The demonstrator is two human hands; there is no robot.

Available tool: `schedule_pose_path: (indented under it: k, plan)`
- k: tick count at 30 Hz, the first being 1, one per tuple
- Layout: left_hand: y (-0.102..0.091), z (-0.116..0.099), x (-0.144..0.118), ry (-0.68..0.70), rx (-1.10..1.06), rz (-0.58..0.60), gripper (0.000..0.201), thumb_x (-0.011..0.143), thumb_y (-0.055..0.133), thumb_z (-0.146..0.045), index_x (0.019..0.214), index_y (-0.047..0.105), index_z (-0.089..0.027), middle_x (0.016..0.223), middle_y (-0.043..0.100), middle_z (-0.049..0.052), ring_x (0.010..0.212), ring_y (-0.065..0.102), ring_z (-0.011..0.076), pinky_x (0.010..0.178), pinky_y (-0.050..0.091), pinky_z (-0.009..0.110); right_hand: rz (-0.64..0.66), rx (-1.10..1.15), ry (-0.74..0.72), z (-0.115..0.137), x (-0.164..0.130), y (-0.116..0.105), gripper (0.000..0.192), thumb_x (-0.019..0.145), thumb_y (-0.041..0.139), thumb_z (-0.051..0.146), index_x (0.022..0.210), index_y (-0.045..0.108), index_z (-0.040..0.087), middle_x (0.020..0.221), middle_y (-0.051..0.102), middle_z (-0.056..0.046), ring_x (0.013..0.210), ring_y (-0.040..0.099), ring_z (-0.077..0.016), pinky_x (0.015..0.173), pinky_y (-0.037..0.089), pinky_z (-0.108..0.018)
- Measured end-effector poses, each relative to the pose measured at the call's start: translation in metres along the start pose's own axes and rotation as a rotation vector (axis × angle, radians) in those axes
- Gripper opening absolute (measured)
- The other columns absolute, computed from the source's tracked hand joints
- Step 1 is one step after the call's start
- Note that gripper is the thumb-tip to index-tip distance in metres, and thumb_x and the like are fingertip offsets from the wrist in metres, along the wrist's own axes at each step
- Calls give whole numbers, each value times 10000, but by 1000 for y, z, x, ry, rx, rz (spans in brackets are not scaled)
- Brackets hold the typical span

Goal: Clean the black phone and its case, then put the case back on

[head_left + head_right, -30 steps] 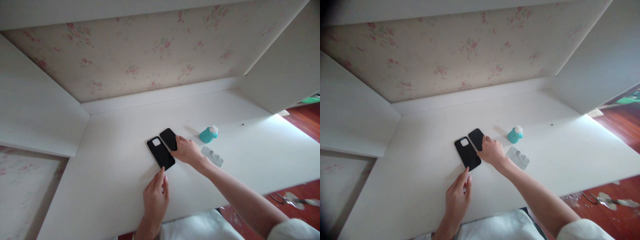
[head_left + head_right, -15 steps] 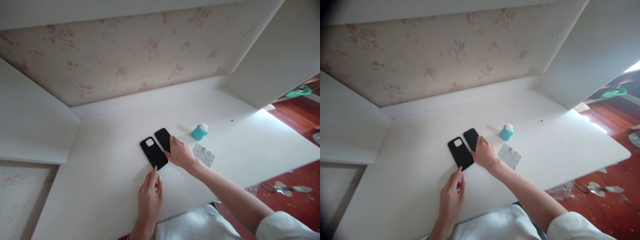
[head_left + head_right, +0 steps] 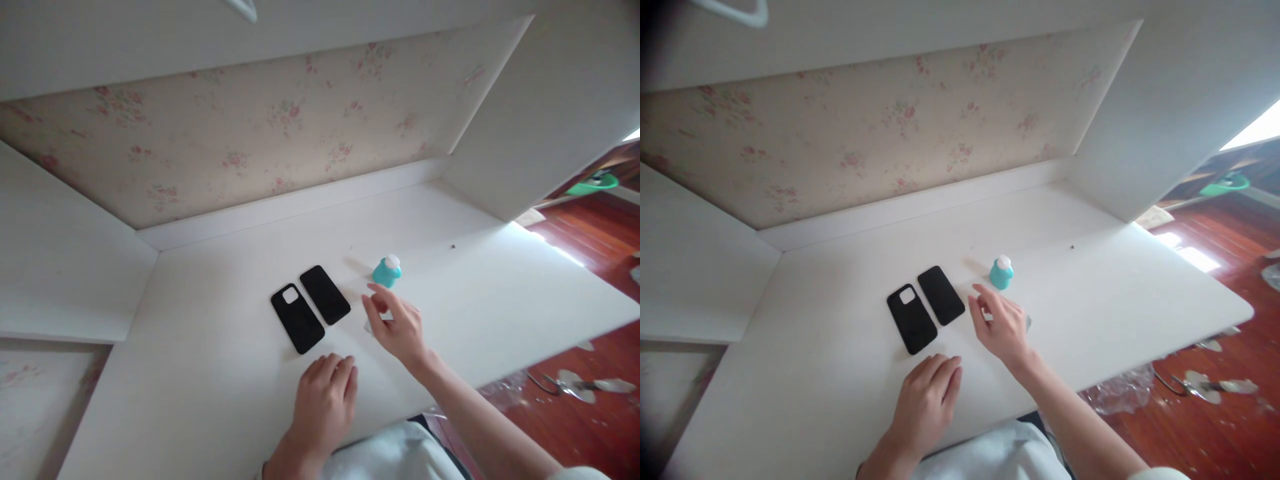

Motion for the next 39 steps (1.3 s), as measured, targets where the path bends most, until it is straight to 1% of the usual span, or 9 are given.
schedule_pose_path:
  k: [2, 5, 9, 16, 23, 24, 29, 34, 39]
  plan:
    - [16, -25, 21, 85, -33, 93, 196, 954, 484, -206, 1058, 650, -202, 905, 682, 50, 844, 639, 207, 807, 531, 373, -296, 148, 99, -33, -3, -29, 460, 989, 384, 482, 1286, 486, 146, 948, 657, -104, 842, 624, -206, 835, 509, -340]
    - [43, -56, 49, 196, -96, 160, 179, 946, 504, -236, 1032, 655, -194, 1026, 690, 60, 968, 629, 217, 887, 521, 377, -416, 301, 159, -70, 5, -36, 637, 880, 562, 512, 1377, 360, 168, 1255, 538, -167, 1076, 584, -247, 924, 495, -399]
    - [76, -71, 76, 235, -58, 151, 338, 915, 575, -337, 1172, 628, -125, 1250, 634, 127, 1167, 565, 262, 1002, 477, 403, -213, 495, 169, -91, 29, -9, 773, 812, 630, 489, 1438, 294, 186, 1436, 432, -185, 1240, 531, -272, 997, 455, -425]
    - [84, -61, 80, 196, -99, 161, 253, 878, 480, -76, 988, 692, -162, 1002, 712, 87, 988, 628, 219, 867, 518, 349, -47, 682, 273, -101, 48, 16, 603, 809, 601, 537, 1297, 494, 199, 1051, 677, -85, 997, 653, -289, 872, 511, -444]
    - [25, 1, 60, -228, -393, 75, 315, 978, 408, -280, 819, 663, -184, 752, 681, 28, 713, 625, 152, 639, 487, 260, 119, 1053, 311, -61, 35, 8, 560, 874, 494, 512, 1328, 380, 205, 930, 638, -41, 864, 717, -259, 758, 586, -414]
    - [24, 23, 50, -455, -662, 64, 337, 968, 443, -354, 774, 652, -176, 709, 662, 23, 671, 603, 149, 594, 458, 252, 143, 1084, 312, -53, 28, 6, 589, 857, 546, 502, 1344, 357, 228, 924, 628, -26, 824, 723, -253, 739, 591, -415]
    - [15, 70, 3, -1001, -1349, -157, 392, 864, 582, -565, 861, 603, -174, 726, 609, -15, 636, 545, 121, 573, 422, 238, 490, 1330, 277, 1, -16, 18, 863, 791, 751, 393, 1470, 220, 369, 1039, 614, -30, 816, 722, -236, 706, 587, -406]
    - [8, 69, -17, -1015, -1720, -257, 269, 758, 782, -368, 848, 636, -162, 791, 654, -12, 693, 576, 100, 653, 448, 219, 709, 1097, 91, 42, -61, 33, 870, 849, 690, 276, 1523, 156, 406, 1053, 600, -17, 790, 681, -174, 705, 572, -363]
    - [9, 64, -24, -961, -1886, -348, 148, 795, 749, -259, 894, 671, -182, 850, 696, -1, 747, 632, 113, 719, 498, 240, 689, 897, -13, 60, -79, 40, 778, 870, 602, 212, 1524, 211, 367, 969, 615, 1, 712, 627, -144, 650, 540, -311]
Point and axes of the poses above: each hand's wrist, its own x-axis towards the middle knuckle, its own y-axis out of the palm, z = x × y, the point moved 9 cm from there along x, towards the middle knuckle
